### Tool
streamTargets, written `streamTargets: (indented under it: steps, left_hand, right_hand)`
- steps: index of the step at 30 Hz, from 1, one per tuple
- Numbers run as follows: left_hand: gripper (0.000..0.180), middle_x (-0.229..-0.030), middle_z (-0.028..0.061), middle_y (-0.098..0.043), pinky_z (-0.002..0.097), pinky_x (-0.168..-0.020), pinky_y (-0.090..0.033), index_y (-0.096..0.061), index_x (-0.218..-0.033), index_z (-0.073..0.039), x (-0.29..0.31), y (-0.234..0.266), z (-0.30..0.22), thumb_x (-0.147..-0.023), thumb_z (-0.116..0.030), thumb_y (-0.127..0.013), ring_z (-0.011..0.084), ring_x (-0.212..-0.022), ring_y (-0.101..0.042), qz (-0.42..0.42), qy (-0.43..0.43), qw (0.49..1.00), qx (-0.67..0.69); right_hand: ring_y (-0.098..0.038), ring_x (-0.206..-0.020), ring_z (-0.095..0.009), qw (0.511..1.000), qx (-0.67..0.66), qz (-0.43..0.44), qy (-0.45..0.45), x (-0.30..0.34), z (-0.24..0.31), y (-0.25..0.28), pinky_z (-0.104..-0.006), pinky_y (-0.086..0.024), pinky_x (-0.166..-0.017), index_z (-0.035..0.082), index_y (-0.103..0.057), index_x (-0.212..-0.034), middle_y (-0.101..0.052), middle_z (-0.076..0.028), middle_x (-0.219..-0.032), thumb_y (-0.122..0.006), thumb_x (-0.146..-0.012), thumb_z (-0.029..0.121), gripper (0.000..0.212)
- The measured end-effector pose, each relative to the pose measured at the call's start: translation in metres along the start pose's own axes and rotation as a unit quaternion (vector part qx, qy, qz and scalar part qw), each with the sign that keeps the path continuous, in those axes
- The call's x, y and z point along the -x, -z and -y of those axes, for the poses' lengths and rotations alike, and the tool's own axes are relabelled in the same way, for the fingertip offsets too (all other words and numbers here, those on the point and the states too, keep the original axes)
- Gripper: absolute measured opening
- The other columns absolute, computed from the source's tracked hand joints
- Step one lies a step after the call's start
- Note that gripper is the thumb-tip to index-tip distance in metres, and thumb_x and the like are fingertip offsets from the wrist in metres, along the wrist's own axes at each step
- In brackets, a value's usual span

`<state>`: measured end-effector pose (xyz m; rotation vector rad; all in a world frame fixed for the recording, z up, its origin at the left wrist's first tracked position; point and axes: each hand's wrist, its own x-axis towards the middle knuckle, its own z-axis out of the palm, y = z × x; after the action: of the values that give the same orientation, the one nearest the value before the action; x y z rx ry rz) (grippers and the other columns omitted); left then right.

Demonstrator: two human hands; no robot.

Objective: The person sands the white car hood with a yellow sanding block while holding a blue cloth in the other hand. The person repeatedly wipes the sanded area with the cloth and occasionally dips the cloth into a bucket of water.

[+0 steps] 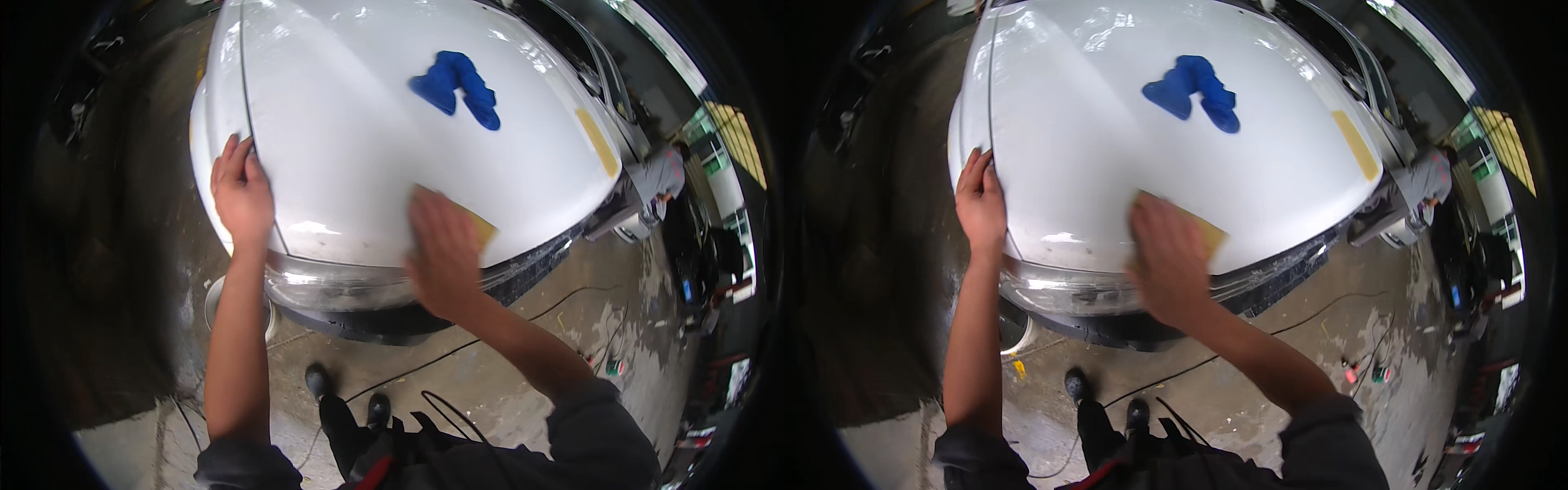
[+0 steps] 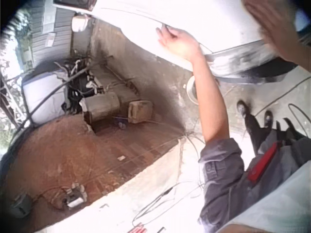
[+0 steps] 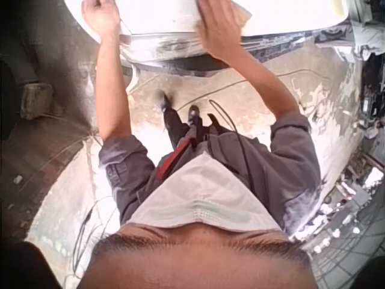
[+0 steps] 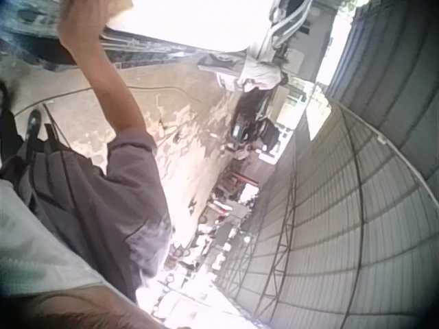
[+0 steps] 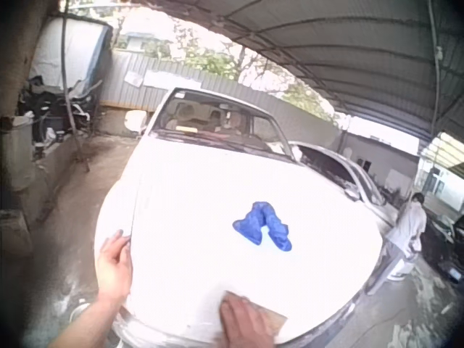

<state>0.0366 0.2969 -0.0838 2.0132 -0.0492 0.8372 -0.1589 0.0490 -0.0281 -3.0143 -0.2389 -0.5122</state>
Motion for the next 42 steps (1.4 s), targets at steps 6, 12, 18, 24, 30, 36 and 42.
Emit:
streamTargets:
  steps: [6,12,18,24,30,36,42]
  left_hand:
    - [0.030,-0.146,0.0150,-0.067,0.0398,-0.118,-0.045,-0.077,-0.129,-0.008,-0.005,-0.009,0.003,-0.106,-0.013,-0.059,0.0318,-0.139,-0.060,0.012,-0.035,0.999,0.023]
    - [0.032,-0.149,0.0124,-0.066,0.0393,-0.117,-0.046,-0.077,-0.131,-0.009,-0.001,0.000,-0.017,-0.106,-0.016,-0.060,0.0310,-0.138,-0.062,0.014,0.031,0.999,-0.013]
    - [0.033,-0.153,0.0112,-0.064,0.0349,-0.119,-0.044,-0.074,-0.135,-0.008,-0.002,-0.003,-0.007,-0.108,-0.018,-0.058,0.0274,-0.141,-0.060,0.036,0.015,0.999,0.029]
    - [0.030,-0.148,0.0103,-0.067,0.0431,-0.122,-0.042,-0.078,-0.126,-0.010,-0.002,0.011,-0.003,-0.103,-0.016,-0.061,0.0352,-0.141,-0.056,-0.008,0.020,1.000,0.009]
    - [0.030,-0.149,0.0055,-0.067,0.0441,-0.124,-0.039,-0.078,-0.128,-0.016,0.001,-0.007,-0.005,-0.103,-0.021,-0.062,0.0375,-0.145,-0.051,-0.004,0.021,1.000,0.013]
    - [0.029,-0.145,0.0036,-0.070,0.0446,-0.123,-0.041,-0.080,-0.123,-0.017,0.002,-0.001,-0.004,-0.100,-0.021,-0.064,0.0376,-0.144,-0.053,-0.036,0.024,0.999,-0.005]
    - [0.033,-0.153,-0.0005,-0.064,0.0503,-0.124,-0.033,-0.079,-0.128,-0.021,0.006,-0.001,-0.012,-0.100,-0.025,-0.063,0.0348,-0.152,-0.043,0.004,0.075,0.997,0.003]
  right_hand:
    - [-0.048,-0.148,-0.037,0.973,-0.033,-0.144,0.176,-0.073,0.059,-0.035,-0.0512,-0.034,-0.124,-0.004,-0.058,-0.146,-0.057,-0.022,-0.154,-0.062,-0.101,0.040,0.064]
    - [-0.041,-0.151,-0.036,0.997,0.020,-0.076,0.027,0.028,-0.042,-0.012,-0.0496,-0.033,-0.124,0.001,-0.054,-0.152,-0.046,-0.019,-0.163,-0.065,-0.099,0.037,0.064]
    - [-0.043,-0.150,-0.031,0.986,-0.033,-0.100,0.133,-0.039,0.034,-0.022,-0.0527,-0.034,-0.123,0.010,-0.055,-0.153,-0.047,-0.010,-0.163,-0.072,-0.095,0.030,0.064]
    - [-0.045,-0.151,-0.027,0.986,0.094,-0.054,0.127,0.054,-0.049,-0.018,-0.0536,-0.031,-0.123,0.024,-0.068,-0.143,-0.056,0.001,-0.158,-0.081,-0.087,0.028,0.058]
    - [-0.042,-0.151,-0.032,0.963,0.079,-0.133,0.219,-0.026,0.022,-0.038,-0.0512,-0.034,-0.122,0.016,-0.062,-0.149,-0.053,-0.002,-0.160,-0.077,-0.087,0.032,0.065]
    - [-0.044,-0.151,-0.026,0.960,0.104,-0.049,0.256,0.012,-0.018,-0.031,-0.0491,-0.032,-0.124,0.025,-0.064,-0.150,-0.053,0.005,-0.161,-0.076,-0.089,0.027,0.062]
    - [-0.045,-0.150,-0.031,0.953,0.080,-0.128,0.264,-0.018,0.030,-0.048,-0.0526,-0.035,-0.120,0.020,-0.070,-0.143,-0.055,0.001,-0.160,-0.073,-0.089,0.023,0.054]
